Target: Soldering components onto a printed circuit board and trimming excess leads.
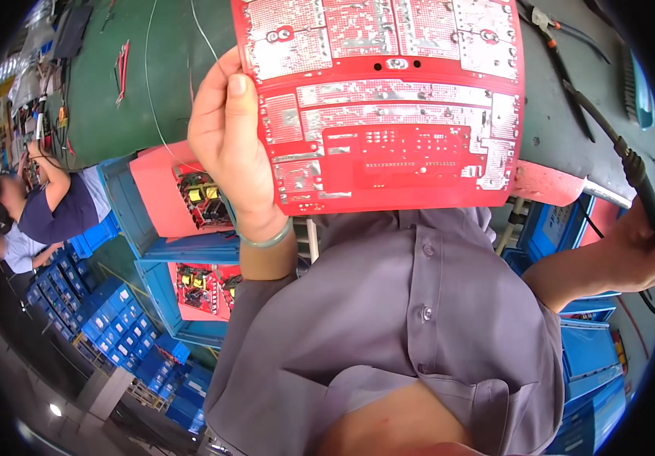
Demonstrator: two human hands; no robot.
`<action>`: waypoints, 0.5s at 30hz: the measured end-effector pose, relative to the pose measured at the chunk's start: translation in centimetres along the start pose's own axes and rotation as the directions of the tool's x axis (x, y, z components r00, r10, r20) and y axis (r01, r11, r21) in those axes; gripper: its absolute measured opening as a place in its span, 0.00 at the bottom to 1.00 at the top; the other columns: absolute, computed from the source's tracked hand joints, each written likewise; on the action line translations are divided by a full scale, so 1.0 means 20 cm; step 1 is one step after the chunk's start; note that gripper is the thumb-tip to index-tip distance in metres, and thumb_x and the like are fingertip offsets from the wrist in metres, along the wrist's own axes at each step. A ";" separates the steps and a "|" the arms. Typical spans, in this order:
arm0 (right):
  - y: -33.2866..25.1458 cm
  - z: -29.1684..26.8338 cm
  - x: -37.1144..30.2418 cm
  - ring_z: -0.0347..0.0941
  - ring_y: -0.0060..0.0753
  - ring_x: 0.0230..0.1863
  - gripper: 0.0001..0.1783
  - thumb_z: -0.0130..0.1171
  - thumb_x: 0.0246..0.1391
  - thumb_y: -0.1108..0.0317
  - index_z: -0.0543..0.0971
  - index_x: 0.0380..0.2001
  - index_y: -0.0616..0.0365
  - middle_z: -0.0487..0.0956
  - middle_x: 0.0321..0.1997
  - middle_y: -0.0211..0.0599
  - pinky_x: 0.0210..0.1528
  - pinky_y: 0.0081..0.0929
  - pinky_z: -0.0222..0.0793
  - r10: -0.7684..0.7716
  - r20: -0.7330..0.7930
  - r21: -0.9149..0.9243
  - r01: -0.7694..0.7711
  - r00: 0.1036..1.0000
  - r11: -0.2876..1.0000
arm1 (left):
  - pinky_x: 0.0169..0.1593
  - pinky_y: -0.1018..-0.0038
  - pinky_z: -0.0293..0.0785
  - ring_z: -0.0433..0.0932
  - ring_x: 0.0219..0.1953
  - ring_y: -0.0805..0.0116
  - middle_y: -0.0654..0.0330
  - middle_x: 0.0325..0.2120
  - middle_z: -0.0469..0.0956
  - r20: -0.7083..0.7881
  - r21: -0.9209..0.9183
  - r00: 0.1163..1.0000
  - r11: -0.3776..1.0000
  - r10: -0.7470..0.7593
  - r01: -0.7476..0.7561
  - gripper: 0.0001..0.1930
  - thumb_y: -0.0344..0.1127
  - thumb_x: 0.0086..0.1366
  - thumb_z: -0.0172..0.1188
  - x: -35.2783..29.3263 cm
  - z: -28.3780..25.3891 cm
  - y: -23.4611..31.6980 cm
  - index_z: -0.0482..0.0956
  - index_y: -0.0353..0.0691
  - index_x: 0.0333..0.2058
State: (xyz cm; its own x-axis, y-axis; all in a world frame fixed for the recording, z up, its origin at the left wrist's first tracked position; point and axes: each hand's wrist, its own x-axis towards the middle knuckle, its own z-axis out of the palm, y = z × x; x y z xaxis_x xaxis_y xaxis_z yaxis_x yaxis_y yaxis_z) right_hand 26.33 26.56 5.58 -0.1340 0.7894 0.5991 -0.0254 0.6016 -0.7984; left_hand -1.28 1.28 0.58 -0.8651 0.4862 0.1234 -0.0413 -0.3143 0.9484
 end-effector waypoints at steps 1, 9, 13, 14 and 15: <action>-0.01 0.01 0.00 0.55 0.16 0.15 0.19 0.48 0.62 0.61 0.65 0.17 0.53 0.59 0.15 0.21 0.18 0.16 0.48 0.000 0.000 0.002 0.000 1.000 1.000 | 0.50 0.77 0.73 0.77 0.43 0.74 0.55 0.43 0.79 -0.001 -0.008 1.000 1.000 0.005 -0.005 0.15 0.31 0.71 0.49 0.00 0.00 -0.01 0.72 0.25 0.50; -0.05 0.09 -0.04 0.52 0.16 0.14 0.18 0.48 0.61 0.63 0.64 0.17 0.51 0.57 0.15 0.20 0.18 0.16 0.45 -0.040 0.005 -0.013 0.040 0.999 0.999 | 0.49 0.76 0.74 0.78 0.42 0.73 0.54 0.43 0.79 0.023 -0.017 1.000 1.000 0.017 -0.017 0.15 0.31 0.72 0.49 0.01 -0.03 -0.03 0.72 0.24 0.50; -0.07 0.08 -0.03 0.52 0.16 0.14 0.19 0.47 0.62 0.62 0.64 0.17 0.52 0.57 0.14 0.20 0.18 0.16 0.46 -0.028 0.043 0.005 0.028 0.999 1.000 | 0.49 0.76 0.74 0.78 0.42 0.73 0.54 0.42 0.79 -0.018 -0.009 1.000 1.000 -0.012 0.012 0.15 0.31 0.71 0.50 0.01 -0.02 -0.03 0.72 0.25 0.51; -0.07 0.08 -0.03 0.52 0.16 0.14 0.19 0.48 0.62 0.62 0.64 0.17 0.52 0.57 0.15 0.21 0.18 0.16 0.46 -0.009 0.036 0.013 0.008 0.999 1.000 | 0.49 0.77 0.73 0.78 0.42 0.73 0.54 0.42 0.79 -0.030 0.001 0.999 1.000 -0.019 0.019 0.15 0.30 0.71 0.50 0.01 -0.02 -0.02 0.72 0.25 0.51; -0.07 0.08 -0.03 0.53 0.16 0.15 0.19 0.48 0.62 0.62 0.64 0.17 0.53 0.58 0.16 0.21 0.19 0.16 0.47 0.012 0.030 0.024 -0.013 0.999 1.000 | 0.49 0.78 0.73 0.77 0.42 0.74 0.54 0.42 0.79 -0.038 0.012 0.999 1.000 -0.019 0.020 0.15 0.30 0.70 0.50 0.00 -0.01 -0.02 0.73 0.25 0.51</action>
State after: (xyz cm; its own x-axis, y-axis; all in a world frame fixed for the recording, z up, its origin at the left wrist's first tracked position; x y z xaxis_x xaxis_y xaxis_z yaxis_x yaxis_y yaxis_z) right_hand 24.95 24.94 6.26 -0.1643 0.7927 0.5870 -0.0475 0.5880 -0.8074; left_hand -1.43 1.22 0.13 -0.8827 0.4604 0.0939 -0.0525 -0.2951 0.9540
